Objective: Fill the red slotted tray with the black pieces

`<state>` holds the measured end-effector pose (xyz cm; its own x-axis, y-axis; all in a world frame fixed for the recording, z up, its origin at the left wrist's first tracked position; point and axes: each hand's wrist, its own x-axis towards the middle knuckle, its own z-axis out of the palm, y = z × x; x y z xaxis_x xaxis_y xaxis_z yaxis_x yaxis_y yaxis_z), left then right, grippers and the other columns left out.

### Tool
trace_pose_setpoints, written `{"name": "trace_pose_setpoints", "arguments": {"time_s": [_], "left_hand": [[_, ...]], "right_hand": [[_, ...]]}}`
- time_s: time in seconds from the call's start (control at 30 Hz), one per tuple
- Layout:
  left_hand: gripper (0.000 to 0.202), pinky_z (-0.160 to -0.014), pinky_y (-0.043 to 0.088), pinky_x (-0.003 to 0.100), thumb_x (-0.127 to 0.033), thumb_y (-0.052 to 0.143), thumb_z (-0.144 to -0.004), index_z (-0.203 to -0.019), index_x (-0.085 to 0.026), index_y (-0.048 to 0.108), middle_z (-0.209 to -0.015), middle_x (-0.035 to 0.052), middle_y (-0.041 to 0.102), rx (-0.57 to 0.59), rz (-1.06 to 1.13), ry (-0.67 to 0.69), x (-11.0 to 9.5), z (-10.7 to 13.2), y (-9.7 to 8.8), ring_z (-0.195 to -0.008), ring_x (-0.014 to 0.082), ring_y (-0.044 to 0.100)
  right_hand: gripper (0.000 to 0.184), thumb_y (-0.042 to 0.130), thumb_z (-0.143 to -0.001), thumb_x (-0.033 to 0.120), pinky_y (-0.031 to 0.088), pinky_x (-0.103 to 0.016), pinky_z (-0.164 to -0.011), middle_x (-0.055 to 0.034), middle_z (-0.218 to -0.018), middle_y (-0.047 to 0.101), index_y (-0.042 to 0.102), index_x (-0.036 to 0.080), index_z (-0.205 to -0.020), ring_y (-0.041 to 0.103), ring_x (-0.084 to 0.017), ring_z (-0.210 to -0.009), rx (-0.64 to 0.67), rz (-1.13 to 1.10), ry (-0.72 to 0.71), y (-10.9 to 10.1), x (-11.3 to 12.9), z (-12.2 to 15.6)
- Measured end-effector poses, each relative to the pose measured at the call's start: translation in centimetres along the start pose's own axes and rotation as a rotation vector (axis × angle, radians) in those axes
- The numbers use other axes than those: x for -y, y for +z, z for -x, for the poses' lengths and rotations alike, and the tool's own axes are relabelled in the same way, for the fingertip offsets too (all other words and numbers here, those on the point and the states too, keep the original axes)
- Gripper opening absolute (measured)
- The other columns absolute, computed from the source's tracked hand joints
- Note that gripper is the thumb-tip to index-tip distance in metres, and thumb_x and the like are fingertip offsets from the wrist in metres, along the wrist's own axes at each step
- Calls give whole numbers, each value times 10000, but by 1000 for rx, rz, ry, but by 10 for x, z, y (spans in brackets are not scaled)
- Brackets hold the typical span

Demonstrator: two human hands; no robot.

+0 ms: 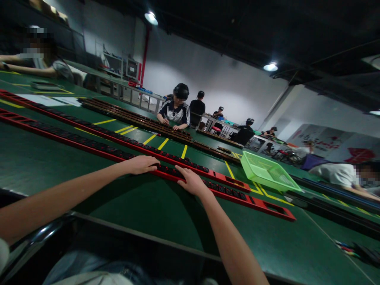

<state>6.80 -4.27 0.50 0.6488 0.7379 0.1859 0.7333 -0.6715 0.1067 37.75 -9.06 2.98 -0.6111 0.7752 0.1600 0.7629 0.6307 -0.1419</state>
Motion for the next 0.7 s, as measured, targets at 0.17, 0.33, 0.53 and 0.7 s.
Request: {"name": "trace_pose_setpoints", "arguments": {"time_s": [0.17,0.33,0.53,0.7], "left_hand": [[466,-956,430,337,-486,350,-1001,-1316,-221,568,-1274,97,650,-4,-1,-3,-1,1,-1,-1150,246,602],[460,-942,436,333,-492,356,-1000,-1306,-221,569,-1261,92,651,-4,-3,6,-1,0,-1,-1141,248,607],[455,-934,434,316,-503,364,-996,-1302,-238,572,-1248,81,657,-5,-10,0,-1,-1,-1,-1128,238,614],[461,-925,444,338,-504,368,-992,-1296,-225,574,-1259,95,648,-8,-7,1,0,-1,0,-1130,257,613]], "right_hand": [[653,582,-930,287,423,-420,-1072,-108,-1408,544,341,273,-1537,530,-254,-1267,15,14,-26,1,4,-2],[551,547,-956,281,403,-399,-1096,-94,-1408,533,425,274,-1493,515,-234,-1273,23,18,-73,1,3,-2],[524,519,-969,273,406,-417,-1090,-95,-1404,538,433,269,-1486,509,-239,-1268,40,36,-69,0,6,-2],[531,527,-964,266,404,-417,-1094,-99,-1405,537,432,252,-1486,502,-242,-1272,38,39,-69,-1,9,-2]]}}
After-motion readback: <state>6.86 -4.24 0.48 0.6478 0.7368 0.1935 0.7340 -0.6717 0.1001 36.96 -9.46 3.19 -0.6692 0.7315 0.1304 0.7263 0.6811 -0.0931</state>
